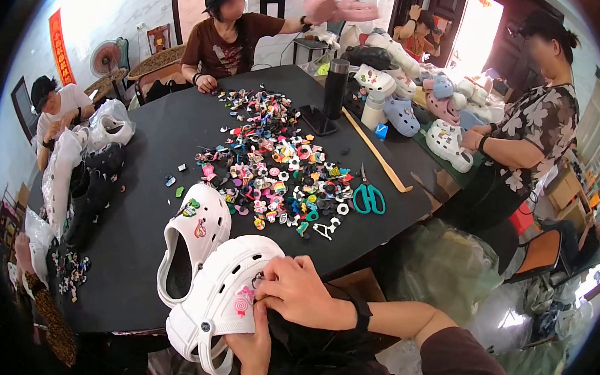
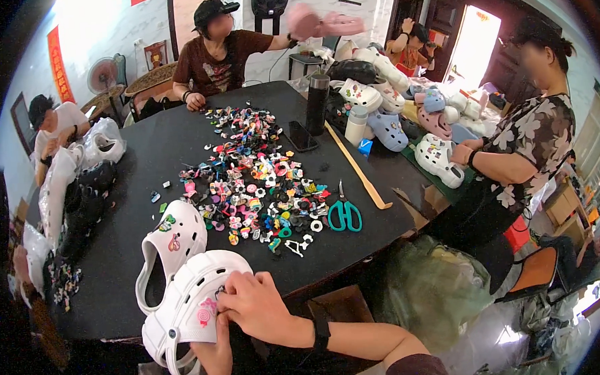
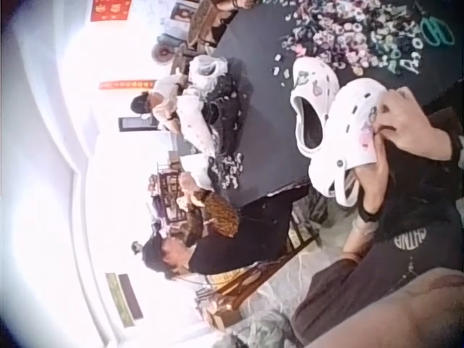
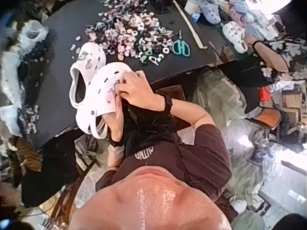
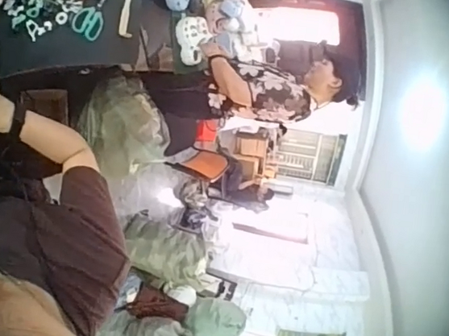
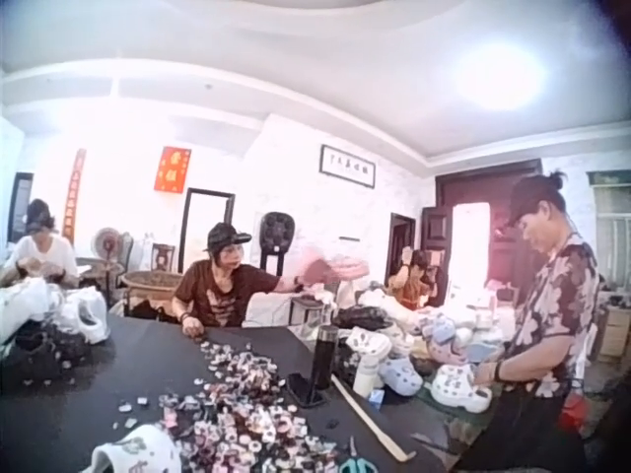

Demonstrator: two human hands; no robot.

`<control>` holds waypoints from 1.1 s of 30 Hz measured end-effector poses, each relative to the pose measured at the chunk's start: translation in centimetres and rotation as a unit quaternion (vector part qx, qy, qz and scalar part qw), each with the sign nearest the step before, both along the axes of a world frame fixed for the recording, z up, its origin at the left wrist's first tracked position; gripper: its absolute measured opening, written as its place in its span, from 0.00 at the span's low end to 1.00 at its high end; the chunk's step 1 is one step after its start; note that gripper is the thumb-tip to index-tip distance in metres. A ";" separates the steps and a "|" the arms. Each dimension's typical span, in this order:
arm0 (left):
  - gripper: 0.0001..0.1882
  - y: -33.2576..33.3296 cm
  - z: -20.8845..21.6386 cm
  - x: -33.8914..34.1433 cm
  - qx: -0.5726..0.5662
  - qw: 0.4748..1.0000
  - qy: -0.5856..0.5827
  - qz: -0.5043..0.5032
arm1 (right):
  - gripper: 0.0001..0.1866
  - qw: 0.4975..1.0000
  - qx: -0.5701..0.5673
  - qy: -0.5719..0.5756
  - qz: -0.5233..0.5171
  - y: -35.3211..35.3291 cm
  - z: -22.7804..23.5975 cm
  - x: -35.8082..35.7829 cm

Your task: Decorate white clog shoes by inserting colorful plastic charms into the holes and trimming loose threads.

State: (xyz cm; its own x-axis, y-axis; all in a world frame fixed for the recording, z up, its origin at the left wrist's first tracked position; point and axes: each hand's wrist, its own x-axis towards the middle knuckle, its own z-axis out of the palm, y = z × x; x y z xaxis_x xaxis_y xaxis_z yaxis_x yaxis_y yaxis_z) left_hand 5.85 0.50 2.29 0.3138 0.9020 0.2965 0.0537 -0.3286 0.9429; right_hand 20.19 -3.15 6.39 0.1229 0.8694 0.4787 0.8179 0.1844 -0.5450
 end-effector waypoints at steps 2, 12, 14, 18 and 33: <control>0.18 0.1 0.1 0.1 0.024 1.000 0.020 0.001 | 0.29 0.998 -0.051 0.019 0.011 0.7 0.8 0.5; 0.19 -0.4 0.1 0.7 -0.086 0.993 -0.079 0.006 | 0.49 0.985 -0.121 -0.033 0.119 3.5 1.0 2.3; 0.19 -0.4 0.1 0.8 -0.045 0.998 -0.038 0.024 | 0.49 0.986 -0.112 -0.021 0.121 3.4 1.0 2.1; 0.19 -0.5 -0.1 1.0 -0.047 0.997 -0.054 0.035 | 0.48 0.987 -0.114 -0.004 0.117 3.7 0.8 2.0; 0.17 0.0 0.8 1.4 0.096 0.993 0.045 0.059 | 0.48 0.989 -0.081 -0.003 0.124 5.1 0.6 2.7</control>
